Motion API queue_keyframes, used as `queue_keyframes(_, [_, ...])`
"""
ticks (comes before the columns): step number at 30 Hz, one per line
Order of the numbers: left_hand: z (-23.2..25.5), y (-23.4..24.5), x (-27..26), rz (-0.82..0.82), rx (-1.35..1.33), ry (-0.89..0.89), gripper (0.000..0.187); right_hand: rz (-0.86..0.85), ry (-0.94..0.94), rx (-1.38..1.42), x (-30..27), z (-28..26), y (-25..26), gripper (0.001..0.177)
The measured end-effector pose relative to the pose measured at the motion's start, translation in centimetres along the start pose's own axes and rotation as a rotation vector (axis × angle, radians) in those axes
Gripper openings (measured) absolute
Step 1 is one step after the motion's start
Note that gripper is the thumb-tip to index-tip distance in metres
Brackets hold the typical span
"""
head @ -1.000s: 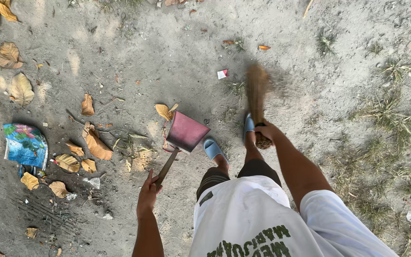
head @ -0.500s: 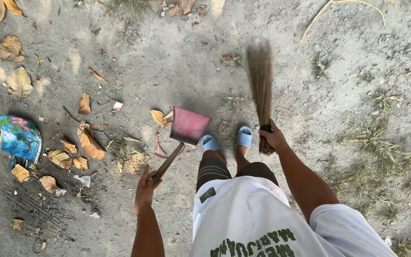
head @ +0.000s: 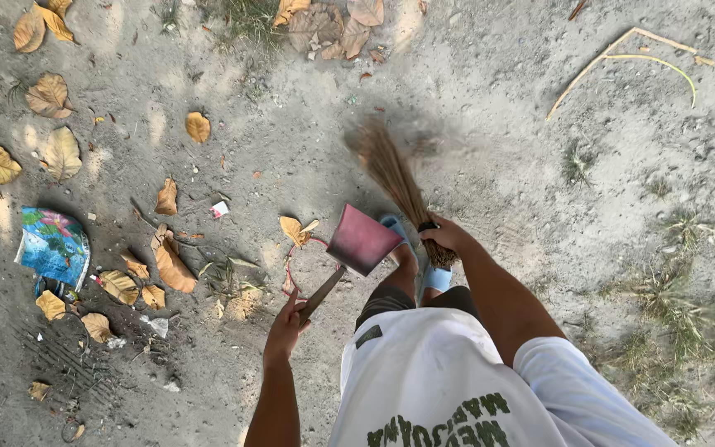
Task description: The person sweeps dirt, leaves, and debris across an outdoor ground area using a bundle-style broom and a dustpan held by hand.
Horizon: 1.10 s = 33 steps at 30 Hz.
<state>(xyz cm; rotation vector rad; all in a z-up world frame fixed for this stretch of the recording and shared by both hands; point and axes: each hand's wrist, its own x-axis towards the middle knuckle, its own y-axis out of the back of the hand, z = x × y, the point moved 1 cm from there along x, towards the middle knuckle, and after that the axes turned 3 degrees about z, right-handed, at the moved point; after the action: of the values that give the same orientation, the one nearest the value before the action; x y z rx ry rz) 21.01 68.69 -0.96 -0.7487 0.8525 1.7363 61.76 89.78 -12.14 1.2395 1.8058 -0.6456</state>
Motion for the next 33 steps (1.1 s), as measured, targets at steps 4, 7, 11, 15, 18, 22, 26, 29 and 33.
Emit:
queue_keyframes(4, [3.6, -1.2, 2.7, -0.074, 0.119, 0.024, 0.06, -0.016, 0.271, -0.11, 1.5, -4.6, -0.2, 0.09])
queue_keyframes(7, [6.4, -2.6, 4.5, -0.13, 0.187, 0.004, 0.061, 0.074, 0.103, 0.108, 0.3, -5.3, 1.9, 0.094])
queue_keyframes(11, [10.0, -5.0, 6.5, -0.122, 0.302, 0.044, 0.063, 0.307, 0.123, 0.108, -1.7, -5.4, 9.5, 0.094])
queue_keyframes(15, [13.8, -8.7, 8.6, -0.149, 0.34, -0.043, 0.062, 0.528, -0.042, 0.468, -3.3, -4.2, 18.5, 0.091])
queue_keyframes(18, [16.9, -12.4, 10.1, -0.148, 0.389, -0.063, 0.059, 0.646, -0.029, 0.482, -3.5, -3.1, 25.9, 0.088])
queue_keyframes(22, [21.2, -17.7, 10.7, -0.091, 0.368, -0.099, 0.061, 0.698, -0.172, 0.494, -2.6, -2.3, 36.2, 0.09])
queue_keyframes(26, [25.6, -22.4, 10.6, -0.025, 0.187, -0.065, 0.06, 0.647, -0.247, 0.249, 1.1, -3.6, 44.9, 0.092])
queue_keyframes(29, [27.7, -25.3, 10.0, 0.001, 0.127, -0.047, 0.06, 0.365, -0.341, 0.232, 4.6, -5.8, 48.6, 0.094])
queue_keyframes(33, [28.9, -28.6, 8.1, 0.052, 0.136, -0.013, 0.059, 0.119, -0.189, -0.146, 8.4, -10.1, 46.4, 0.097])
